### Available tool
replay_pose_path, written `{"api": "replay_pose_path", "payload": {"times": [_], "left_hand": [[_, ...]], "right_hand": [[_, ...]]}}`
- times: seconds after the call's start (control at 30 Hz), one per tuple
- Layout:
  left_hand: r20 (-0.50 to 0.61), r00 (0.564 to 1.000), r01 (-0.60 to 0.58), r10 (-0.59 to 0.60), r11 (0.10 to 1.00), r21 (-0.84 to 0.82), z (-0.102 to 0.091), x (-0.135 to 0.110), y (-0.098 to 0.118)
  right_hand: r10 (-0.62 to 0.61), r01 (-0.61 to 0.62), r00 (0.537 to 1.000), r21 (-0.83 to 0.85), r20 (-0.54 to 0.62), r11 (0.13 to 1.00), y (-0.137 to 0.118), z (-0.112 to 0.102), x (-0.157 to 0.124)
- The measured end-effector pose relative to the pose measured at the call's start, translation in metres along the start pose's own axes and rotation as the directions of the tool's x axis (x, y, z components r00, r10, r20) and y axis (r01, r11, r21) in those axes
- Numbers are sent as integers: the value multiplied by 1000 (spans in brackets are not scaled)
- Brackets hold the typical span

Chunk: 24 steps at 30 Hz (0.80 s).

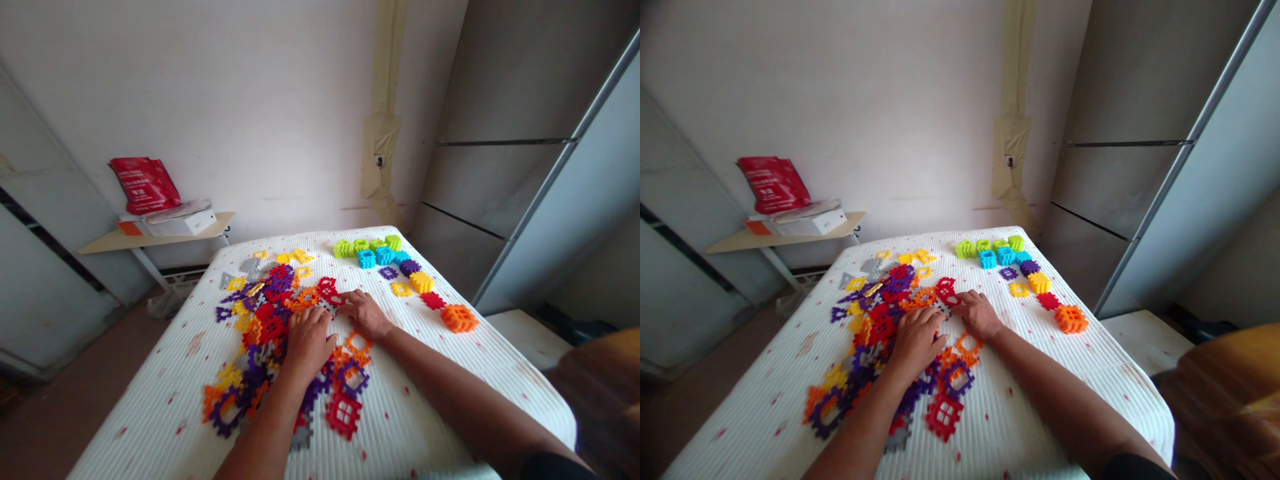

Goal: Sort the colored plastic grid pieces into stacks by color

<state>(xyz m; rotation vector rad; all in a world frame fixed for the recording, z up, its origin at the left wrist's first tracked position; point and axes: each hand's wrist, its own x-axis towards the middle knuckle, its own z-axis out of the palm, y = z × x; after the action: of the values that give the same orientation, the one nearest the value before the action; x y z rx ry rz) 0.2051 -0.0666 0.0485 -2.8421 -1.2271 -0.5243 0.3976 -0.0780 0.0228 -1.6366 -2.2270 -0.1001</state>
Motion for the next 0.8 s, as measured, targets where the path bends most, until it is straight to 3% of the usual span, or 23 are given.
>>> {"api": "replay_pose_path", "payload": {"times": [0.17, 0.3, 0.53, 0.7, 0.8], "left_hand": [[-18, 999, -51, 51, 998, -25, 0, 2, 0], [-45, 997, -60, 58, 997, -48, 3, 4, -2], [-12, 1000, -19, 19, 999, -27, 1, 2, -1], [18, 1000, -4, 4, 1000, -15, 3, 1, 1], [25, 1000, -7, 8, 1000, -26, 2, 1, 1]], "right_hand": [[147, -147, 989, 32, 13, 989, 1, 4, 8], [186, -188, 982, 104, 30, 977, -2, 0, 15], [227, -238, 964, 65, 139, 969, -13, -3, 25], [229, -239, 966, 83, 117, 967, -17, 2, 28], [256, -262, 965, 179, 54, 948, -18, 7, 28]]}}
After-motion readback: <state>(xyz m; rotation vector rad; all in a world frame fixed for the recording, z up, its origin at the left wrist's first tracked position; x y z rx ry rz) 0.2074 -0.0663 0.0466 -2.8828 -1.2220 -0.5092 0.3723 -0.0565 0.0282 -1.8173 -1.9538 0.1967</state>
